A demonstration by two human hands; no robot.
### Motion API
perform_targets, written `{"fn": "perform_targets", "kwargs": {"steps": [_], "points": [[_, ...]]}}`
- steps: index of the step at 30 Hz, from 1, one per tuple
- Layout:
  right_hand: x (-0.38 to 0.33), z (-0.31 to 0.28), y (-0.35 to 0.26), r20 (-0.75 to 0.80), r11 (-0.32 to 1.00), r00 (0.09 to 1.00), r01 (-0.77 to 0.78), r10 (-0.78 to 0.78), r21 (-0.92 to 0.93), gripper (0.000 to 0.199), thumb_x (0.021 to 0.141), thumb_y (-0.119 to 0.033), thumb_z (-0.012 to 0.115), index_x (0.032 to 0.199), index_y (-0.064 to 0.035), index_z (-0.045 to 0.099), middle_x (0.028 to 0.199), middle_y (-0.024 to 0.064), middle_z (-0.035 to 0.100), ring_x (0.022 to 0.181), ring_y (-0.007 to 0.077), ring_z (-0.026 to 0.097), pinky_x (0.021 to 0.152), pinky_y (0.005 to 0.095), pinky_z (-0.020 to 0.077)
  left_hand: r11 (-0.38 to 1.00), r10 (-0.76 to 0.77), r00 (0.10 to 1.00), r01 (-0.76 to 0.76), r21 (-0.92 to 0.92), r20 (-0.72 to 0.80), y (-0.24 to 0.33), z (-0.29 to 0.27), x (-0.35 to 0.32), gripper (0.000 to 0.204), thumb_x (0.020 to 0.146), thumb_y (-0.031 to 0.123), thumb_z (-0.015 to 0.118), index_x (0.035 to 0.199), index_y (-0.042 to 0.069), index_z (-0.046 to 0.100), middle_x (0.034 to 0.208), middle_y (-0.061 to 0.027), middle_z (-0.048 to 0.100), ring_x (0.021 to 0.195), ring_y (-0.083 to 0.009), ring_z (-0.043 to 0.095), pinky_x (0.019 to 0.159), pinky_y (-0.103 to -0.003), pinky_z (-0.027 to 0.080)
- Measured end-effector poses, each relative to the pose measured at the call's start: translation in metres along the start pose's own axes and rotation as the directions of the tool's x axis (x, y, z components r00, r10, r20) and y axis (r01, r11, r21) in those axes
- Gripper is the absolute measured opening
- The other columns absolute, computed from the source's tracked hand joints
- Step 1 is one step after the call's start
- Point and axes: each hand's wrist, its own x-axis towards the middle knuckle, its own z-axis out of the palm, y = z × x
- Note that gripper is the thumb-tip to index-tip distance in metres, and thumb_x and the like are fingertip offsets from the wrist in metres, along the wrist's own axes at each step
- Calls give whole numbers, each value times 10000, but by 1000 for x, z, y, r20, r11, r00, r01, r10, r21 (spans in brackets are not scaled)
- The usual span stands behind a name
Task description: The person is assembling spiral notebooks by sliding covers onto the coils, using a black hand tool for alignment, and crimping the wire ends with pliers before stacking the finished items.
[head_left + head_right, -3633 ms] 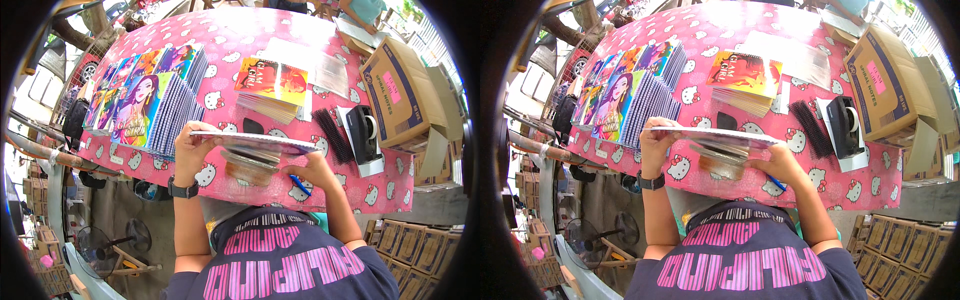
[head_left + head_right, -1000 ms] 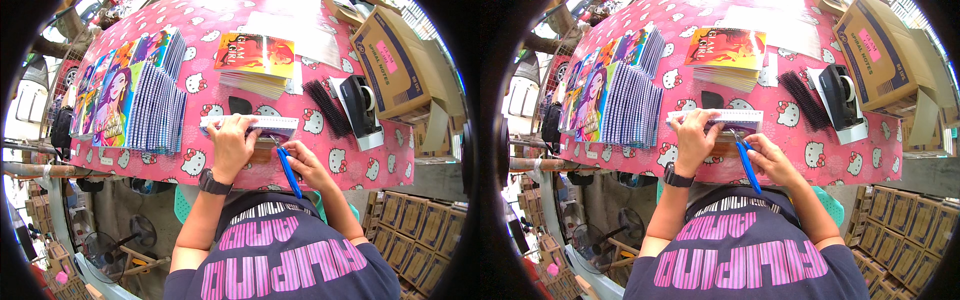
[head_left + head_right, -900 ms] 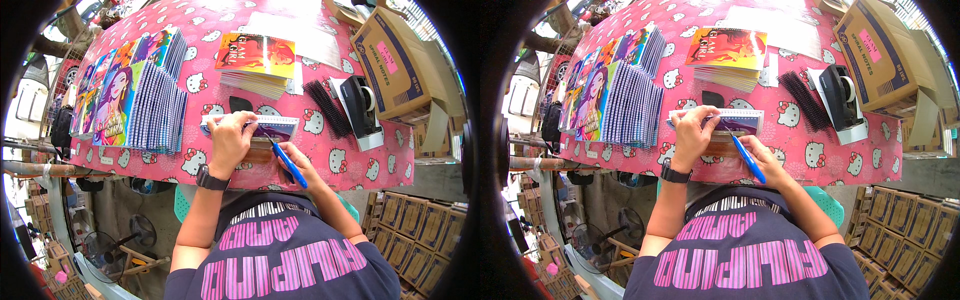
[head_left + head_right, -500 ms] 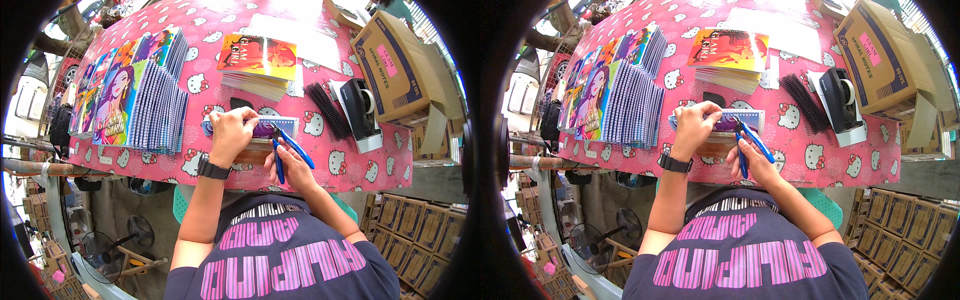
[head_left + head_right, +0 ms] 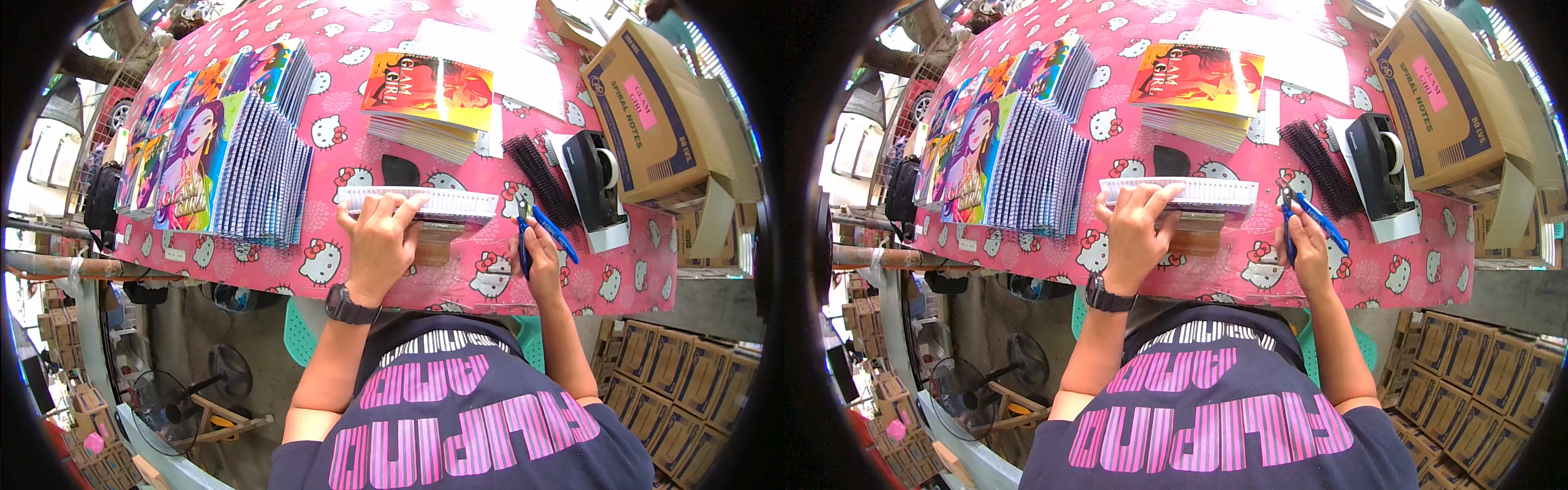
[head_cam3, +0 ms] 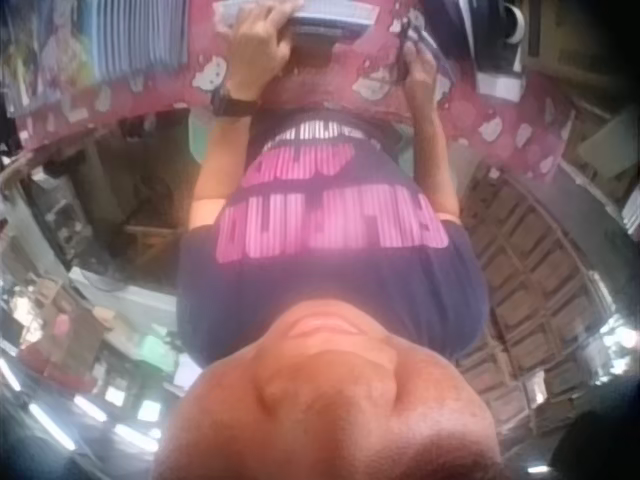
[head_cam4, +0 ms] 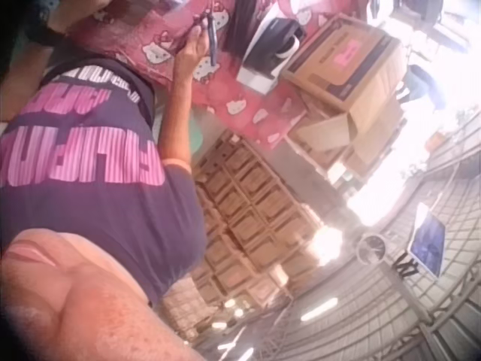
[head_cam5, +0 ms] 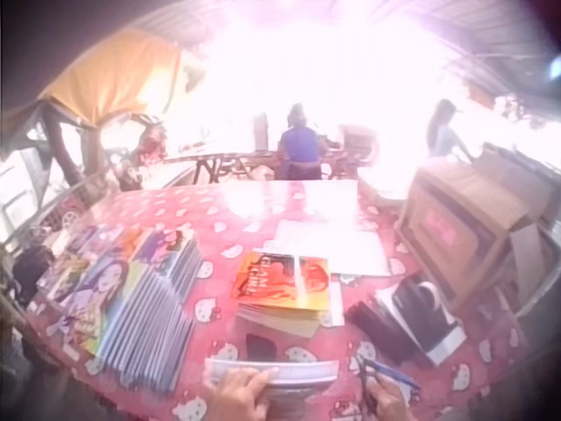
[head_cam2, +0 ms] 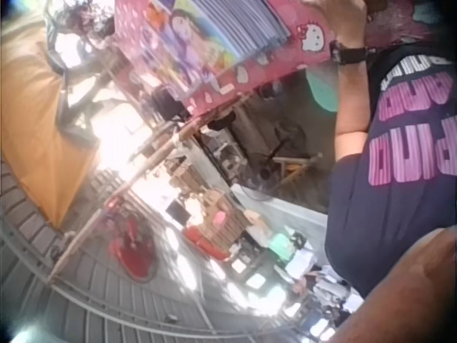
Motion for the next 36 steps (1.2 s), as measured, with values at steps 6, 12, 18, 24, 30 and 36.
{"fn": "perform_targets", "kwargs": {"steps": [6, 12, 18, 24, 30, 36], "points": [[30, -42, 72, -107, 510, 914, 118, -390, -852, 246, 954, -165, 486, 1132, -4, 540, 824, 179, 648, 684, 275, 650, 610, 358, 502, 998, -64, 997, 63, 8, 52, 5, 2, 17, 466, 744, 149, 689, 1190, 260, 611, 925, 3, 587, 959, -182, 532, 903, -510, 253], [25, -26, 52, -15, 415, 939, 137, -343, -900, 332, 850, -159, 600, 1152, -29, 552, 1143, 190, 587, 1090, 363, 532, 912, 430, 425, 997, -80, 996, 80, 10, -42, 1, 6, 4, 570, 721, 204, 733, 1267, 234, 569, 1010, -12, 553, 1040, -200, 497, 958, -505, 216], [14, 31, 8, 91, 902, 935, 355, -343, -245, 761, 717, -145, 653, 1401, -50, 331, 1414, 135, 368, 1334, 262, 316, 1092, 402, 244, 814, -366, 858, 107, -570, -361, -36, 14, -20, 767, 765, 211, 730, 1406, 45, 342, 1366, -142, 430, 1280, -251, 379, 1065, -424, 244], [39, 72, 42, 266, 876, 870, 461, -414, -144, 825, 664, 32, 553, 1425, -47, 244, 1434, 154, 322, 1355, 262, 282, 1121, 359, 190, 399, -493, 866, 137, -907, -86, -46, 16, -33, 574, 955, 308, 489, 1397, -19, 324, 1271, -153, 527, 1160, -202, 489, 1017, -346, 344], [97, 2, 17, 285, 586, 864, 493, -414, -643, 521, 677, 63, 543, 1179, -72, 585, 1182, 138, 592, 1149, 294, 511, 989, 370, 413, 263, -727, 678, 127, -956, -110, -59, 21, -35, 239, 952, 216, 509, 1060, 11, 568, 883, -37, 571, 854, -102, 526, 807, -273, 411], [140, -69, 38, -8, 7, 860, -6, -511, -1000, 253, 775, -208, 704, 945, -42, 616, 1008, 125, 623, 1005, 288, 574, 810, 382, 494, 250, -743, 660, 125, -960, -108, -55, 30, -31, 103, 917, 125, 528, 940, 27, 551, 881, -22, 519, 846, -108, 489, 848, -266, 384]]}}
